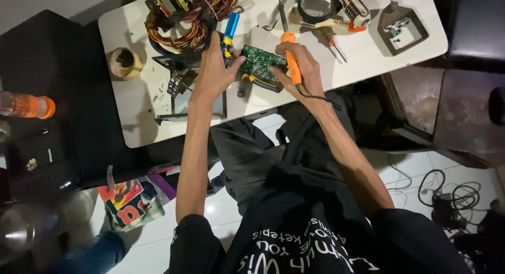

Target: The person is desoldering components from a printed circuit board using a soldering iron and a manual desoldering pump.

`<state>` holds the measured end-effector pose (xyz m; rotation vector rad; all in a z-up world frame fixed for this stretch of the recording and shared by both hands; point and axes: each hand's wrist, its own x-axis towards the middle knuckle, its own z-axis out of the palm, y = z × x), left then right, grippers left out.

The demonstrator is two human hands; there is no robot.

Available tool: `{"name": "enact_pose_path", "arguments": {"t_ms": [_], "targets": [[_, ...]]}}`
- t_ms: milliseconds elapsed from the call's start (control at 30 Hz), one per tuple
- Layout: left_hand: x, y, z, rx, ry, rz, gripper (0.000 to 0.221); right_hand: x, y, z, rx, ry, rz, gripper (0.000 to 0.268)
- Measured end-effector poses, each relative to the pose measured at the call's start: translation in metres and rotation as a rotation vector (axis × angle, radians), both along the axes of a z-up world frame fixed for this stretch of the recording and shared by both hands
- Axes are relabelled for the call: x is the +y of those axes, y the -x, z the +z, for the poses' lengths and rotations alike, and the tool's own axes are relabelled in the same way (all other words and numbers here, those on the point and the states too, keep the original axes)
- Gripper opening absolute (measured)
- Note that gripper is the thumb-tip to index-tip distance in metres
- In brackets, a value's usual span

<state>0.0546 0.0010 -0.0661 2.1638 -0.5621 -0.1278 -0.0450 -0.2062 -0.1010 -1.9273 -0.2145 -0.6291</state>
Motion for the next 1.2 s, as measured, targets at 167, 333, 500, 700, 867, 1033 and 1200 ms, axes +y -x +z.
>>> {"name": "enact_pose_path", "arguments": {"t_ms": [167,333,500,700,867,1033,1200], "targets": [[0.003,0.006,0.011,-0.012,0.073,0.037,0.028,-0.002,-0.002,-0.014,-0.055,-0.126,-0.027,0.04],[0.006,0.006,0.007,0.02,0.448,-0.027,0.034,-0.009,-0.008,-0.034,-0.182,-0.393,0.065,0.039],[0.011,-0.007,-0.011,-0.008,0.609,0.038,0.037,-0.021,-0.022,-0.046,-0.24,-0.37,-0.003,0.035],[0.014,-0.007,-0.002,-0.085,0.803,0.025,0.037,-0.014,-0.019,-0.033,-0.204,-0.543,-0.045,0.021],[0.015,-0.002,0.008,-0.029,0.806,0.099,0.043,-0.011,-0.017,-0.025,-0.149,-0.587,-0.069,0.02],[0.013,0.018,0.025,-0.06,0.749,0.156,0.04,-0.015,-0.021,-0.029,-0.151,-0.601,-0.132,0.026],[0.015,0.028,0.024,0.074,0.834,0.225,0.033,-0.015,-0.022,-0.032,-0.085,-0.612,-0.222,0.036]]}}
